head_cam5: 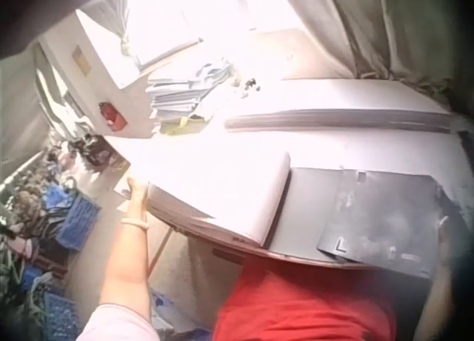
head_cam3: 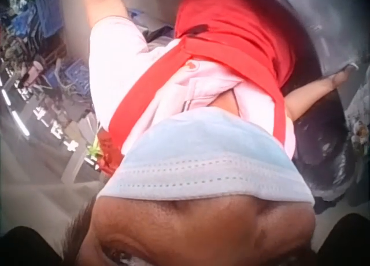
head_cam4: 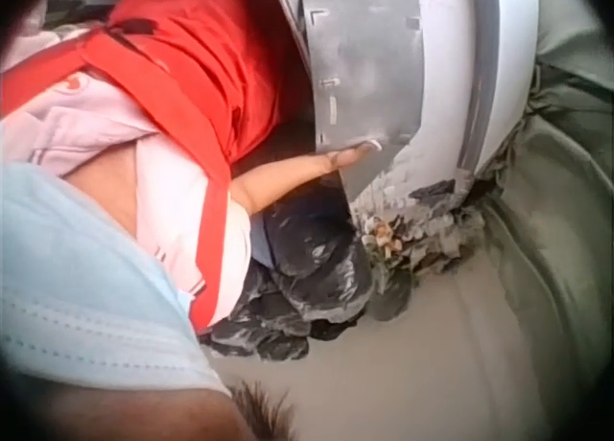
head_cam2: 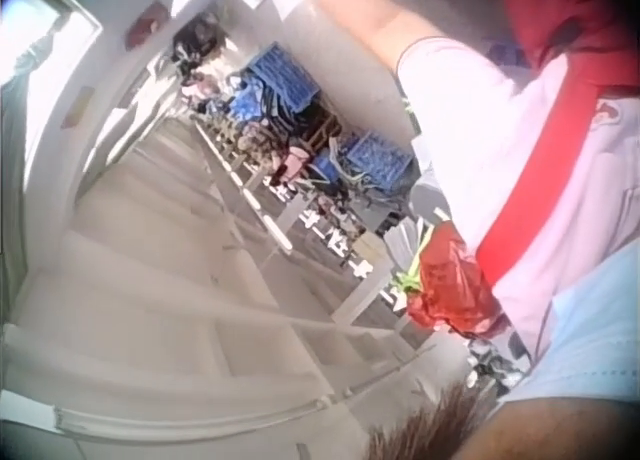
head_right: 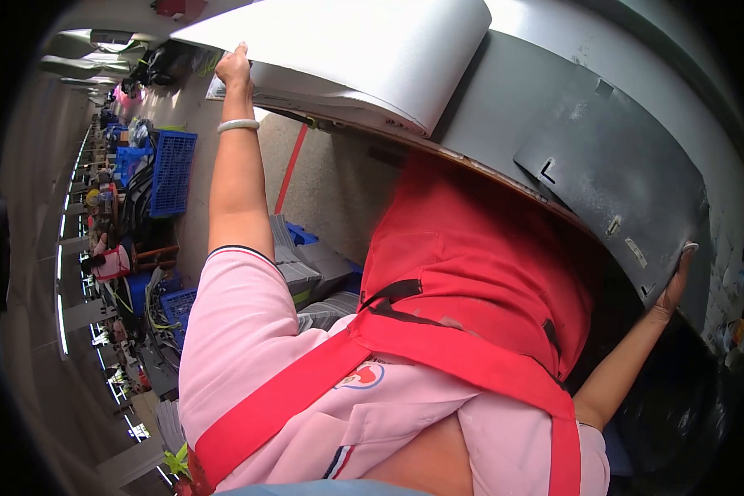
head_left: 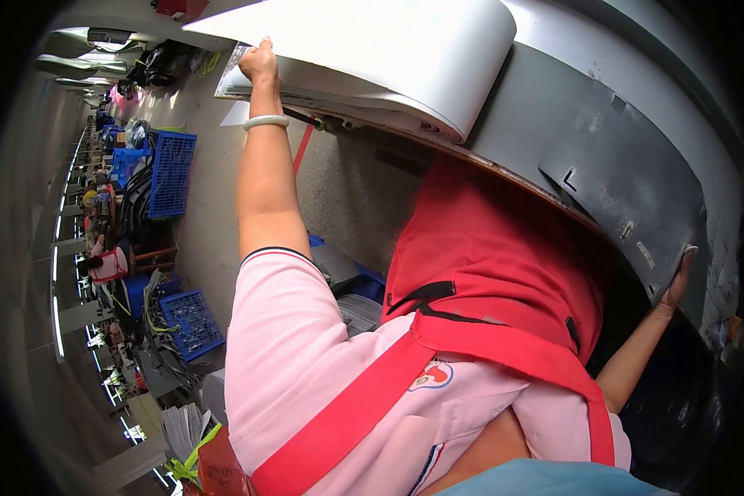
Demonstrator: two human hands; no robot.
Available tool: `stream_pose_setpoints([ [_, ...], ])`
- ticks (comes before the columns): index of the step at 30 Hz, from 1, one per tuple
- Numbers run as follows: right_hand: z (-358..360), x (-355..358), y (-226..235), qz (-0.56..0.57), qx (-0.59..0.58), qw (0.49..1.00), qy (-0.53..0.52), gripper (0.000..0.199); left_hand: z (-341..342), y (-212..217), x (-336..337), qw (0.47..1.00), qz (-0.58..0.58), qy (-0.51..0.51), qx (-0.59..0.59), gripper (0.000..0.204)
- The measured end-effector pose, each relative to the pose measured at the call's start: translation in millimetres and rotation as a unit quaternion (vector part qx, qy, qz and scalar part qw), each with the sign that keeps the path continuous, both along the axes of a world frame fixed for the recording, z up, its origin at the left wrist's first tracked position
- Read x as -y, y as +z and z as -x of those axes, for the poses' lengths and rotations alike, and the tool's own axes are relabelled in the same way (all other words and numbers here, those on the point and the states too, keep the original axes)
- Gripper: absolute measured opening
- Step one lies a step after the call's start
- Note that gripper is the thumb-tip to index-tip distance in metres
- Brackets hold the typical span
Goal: The recorder uses a cleaning block to wipe down grey plastic components and then organizes large paper sheets at a manufacturing workbench.
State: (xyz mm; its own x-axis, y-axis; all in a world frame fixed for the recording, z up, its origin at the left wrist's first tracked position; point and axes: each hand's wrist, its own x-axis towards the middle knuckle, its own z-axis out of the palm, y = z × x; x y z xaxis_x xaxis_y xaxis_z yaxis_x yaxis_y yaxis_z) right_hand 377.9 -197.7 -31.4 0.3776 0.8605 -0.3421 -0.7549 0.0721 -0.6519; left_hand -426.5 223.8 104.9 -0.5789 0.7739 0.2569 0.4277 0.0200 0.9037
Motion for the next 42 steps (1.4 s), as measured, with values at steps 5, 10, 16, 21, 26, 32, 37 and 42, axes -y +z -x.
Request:
stream_pose_setpoints([
  [5, 17.4, -6.2, 23.4, 0.022, -0.018, 0.999, 0.026, 0.068, 42.9, -79.8, 31.0, 0.98, 0.075, 0.059, -0.175, 0.041],
  [10, 55.5, -46.0, 62.7, 0.048, 0.108, 0.993, 0.03, 0.049, 2.6, -60.5, 44.0, 0.964, 0.177, 0.142, -0.141, 0.1],
  [16, 75.3, -127.6, 49.7, 0.12, 0.464, 0.865, 0.15, 0.021, -59.6, 0.0, 80.0, 0.955, -0.1, -0.082, -0.267, 0.059],
  [21, 51.7, -119.1, 51.1, 0.21, 0.603, 0.755, 0.149, 0.032, -231.5, 8.7, 185.4, 0.815, -0.151, -0.527, -0.188, 0.02],
  [26, 57.6, -134.2, 48.1, 0.208, 0.624, 0.728, 0.193, 0.031, -279.7, -47.7, 222.7, 0.765, -0.064, -0.563, -0.305, 0.021],
  [32, 100.8, -136.0, 71.3, 0.206, 0.566, 0.776, 0.186, 0.018, -278.2, -63.6, 220.1, 0.745, -0.023, -0.55, -0.376, 0.027],
  [37, 94.7, -133.7, 67.3, 0.196, 0.578, 0.777, 0.153, 0.019, -280.8, -63.2, 218.7, 0.737, -0.026, -0.567, -0.367, 0.025],
  [42, 96.6, -131.3, 64.4, 0.183, 0.571, 0.785, 0.156, 0.018, -279.8, -65.1, 220.4, 0.74, -0.03, -0.559, -0.372, 0.022],
])
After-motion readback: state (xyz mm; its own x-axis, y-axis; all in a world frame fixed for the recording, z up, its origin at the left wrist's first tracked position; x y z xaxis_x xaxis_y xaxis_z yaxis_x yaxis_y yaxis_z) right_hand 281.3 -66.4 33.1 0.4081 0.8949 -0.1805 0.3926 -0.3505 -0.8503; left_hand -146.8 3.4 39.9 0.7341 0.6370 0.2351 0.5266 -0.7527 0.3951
